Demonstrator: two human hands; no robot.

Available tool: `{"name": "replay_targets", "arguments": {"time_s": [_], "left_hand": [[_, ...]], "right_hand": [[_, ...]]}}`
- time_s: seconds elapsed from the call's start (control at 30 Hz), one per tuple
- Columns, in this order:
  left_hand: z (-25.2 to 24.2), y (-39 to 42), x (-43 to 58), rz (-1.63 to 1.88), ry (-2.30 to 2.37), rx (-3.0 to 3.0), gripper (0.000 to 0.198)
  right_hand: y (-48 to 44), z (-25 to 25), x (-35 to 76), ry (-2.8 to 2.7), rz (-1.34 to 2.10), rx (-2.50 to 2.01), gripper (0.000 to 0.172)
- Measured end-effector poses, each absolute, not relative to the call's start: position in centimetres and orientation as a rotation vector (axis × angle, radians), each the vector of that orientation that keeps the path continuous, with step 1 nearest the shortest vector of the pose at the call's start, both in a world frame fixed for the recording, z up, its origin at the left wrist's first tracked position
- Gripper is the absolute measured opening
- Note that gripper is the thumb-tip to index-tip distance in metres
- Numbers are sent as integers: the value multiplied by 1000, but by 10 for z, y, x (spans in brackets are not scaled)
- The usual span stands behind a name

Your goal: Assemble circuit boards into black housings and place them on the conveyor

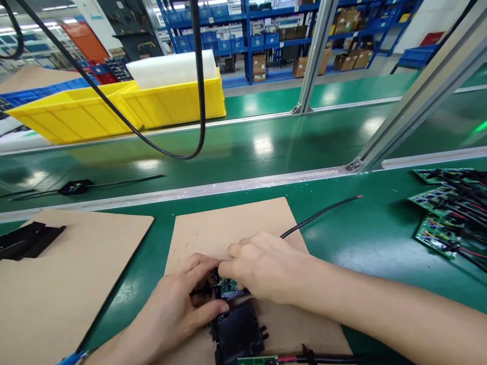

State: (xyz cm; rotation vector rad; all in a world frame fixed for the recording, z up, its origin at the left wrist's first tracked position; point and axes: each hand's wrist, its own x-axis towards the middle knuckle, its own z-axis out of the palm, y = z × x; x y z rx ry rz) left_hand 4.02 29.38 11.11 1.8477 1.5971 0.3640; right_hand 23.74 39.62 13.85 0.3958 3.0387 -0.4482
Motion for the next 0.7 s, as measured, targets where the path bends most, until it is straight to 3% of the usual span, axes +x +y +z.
{"name": "replay_targets", "arguments": {"time_s": [0.33, 0.7], "left_hand": [[100, 277, 42, 413, 1580, 1879, 54], [102, 276, 39, 434, 1556, 1932, 56]], "right_hand": [[376, 129, 240, 3075, -368, 534, 9], [370, 113, 241, 3108, -575, 613, 13]]}}
